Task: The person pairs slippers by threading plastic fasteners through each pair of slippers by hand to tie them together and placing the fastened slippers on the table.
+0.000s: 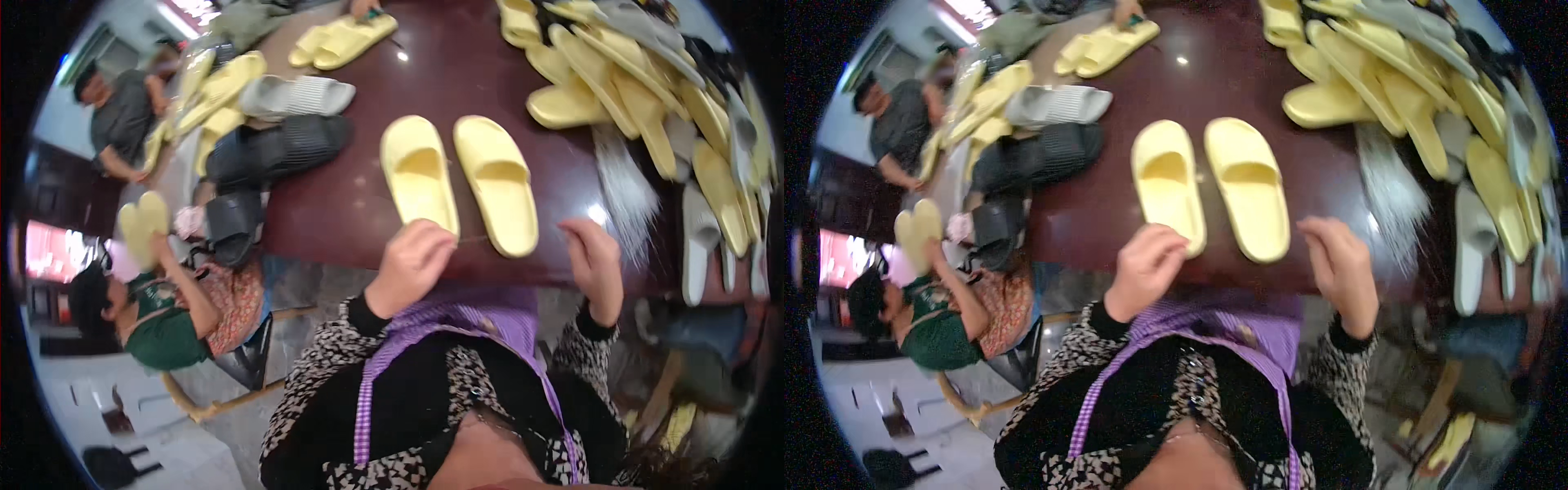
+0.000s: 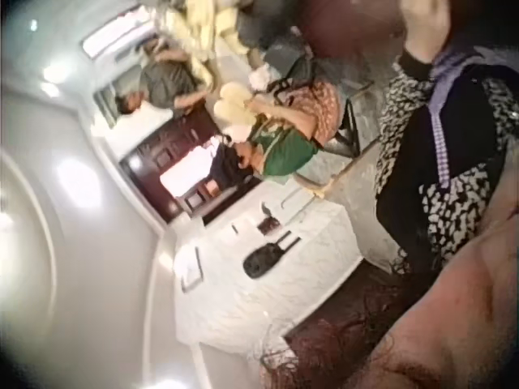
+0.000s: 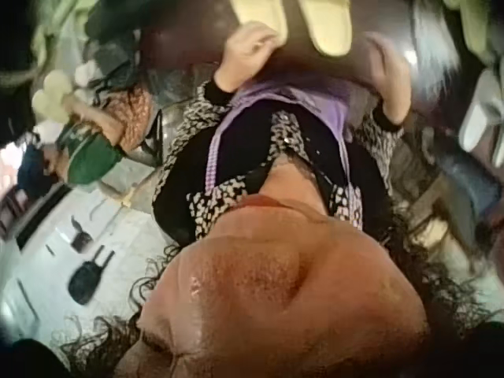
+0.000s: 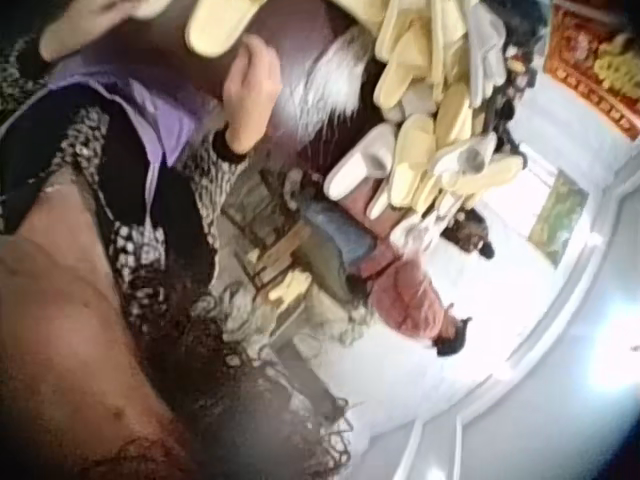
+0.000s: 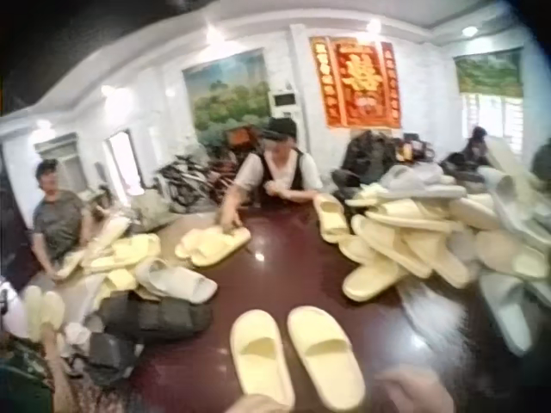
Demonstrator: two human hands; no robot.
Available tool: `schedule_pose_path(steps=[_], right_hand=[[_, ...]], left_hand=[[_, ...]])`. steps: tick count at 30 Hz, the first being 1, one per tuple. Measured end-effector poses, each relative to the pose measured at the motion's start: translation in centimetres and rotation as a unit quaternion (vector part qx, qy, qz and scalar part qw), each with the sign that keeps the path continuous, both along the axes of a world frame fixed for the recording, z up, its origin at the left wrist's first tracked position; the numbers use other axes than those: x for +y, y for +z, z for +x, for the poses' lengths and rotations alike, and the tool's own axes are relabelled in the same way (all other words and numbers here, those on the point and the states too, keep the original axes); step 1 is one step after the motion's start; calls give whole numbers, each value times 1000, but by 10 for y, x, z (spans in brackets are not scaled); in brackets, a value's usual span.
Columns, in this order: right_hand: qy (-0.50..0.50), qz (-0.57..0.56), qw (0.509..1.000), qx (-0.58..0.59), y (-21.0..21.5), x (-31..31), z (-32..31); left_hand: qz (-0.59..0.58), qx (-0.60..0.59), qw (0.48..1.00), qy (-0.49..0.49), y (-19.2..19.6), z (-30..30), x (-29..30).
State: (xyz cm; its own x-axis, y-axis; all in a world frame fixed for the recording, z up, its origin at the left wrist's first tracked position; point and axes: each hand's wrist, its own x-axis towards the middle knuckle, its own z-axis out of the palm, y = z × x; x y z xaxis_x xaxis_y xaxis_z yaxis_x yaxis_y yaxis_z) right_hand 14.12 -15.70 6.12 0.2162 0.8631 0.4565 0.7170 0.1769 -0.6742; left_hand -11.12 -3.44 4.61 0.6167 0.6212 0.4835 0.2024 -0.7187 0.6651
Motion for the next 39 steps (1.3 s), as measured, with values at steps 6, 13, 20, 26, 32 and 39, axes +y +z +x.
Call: schedule_pose_path(steps=[6,13,20,26,32,39], right_hand=[[-8,24,999,-39,-28,29,-2],[21,73,988,-132,-38,47,-12],[39,58,975,-211,-63,65,-22],[51,69,982,-169,-79,90,-21],[21,75,990,-117,-71,93,-22],[2,56,995,-77,-60,85,-17]], left_hand=[[-26,41,999,-12,-18,-10,-4],[80,67,994,18,-31,-22,-14],[138,123,982,35,-35,-41,-23],[167,136,976,36,-41,-30,-15],[169,176,967,79,-35,-6,-5],[187,214,951,120,-45,13,15]])
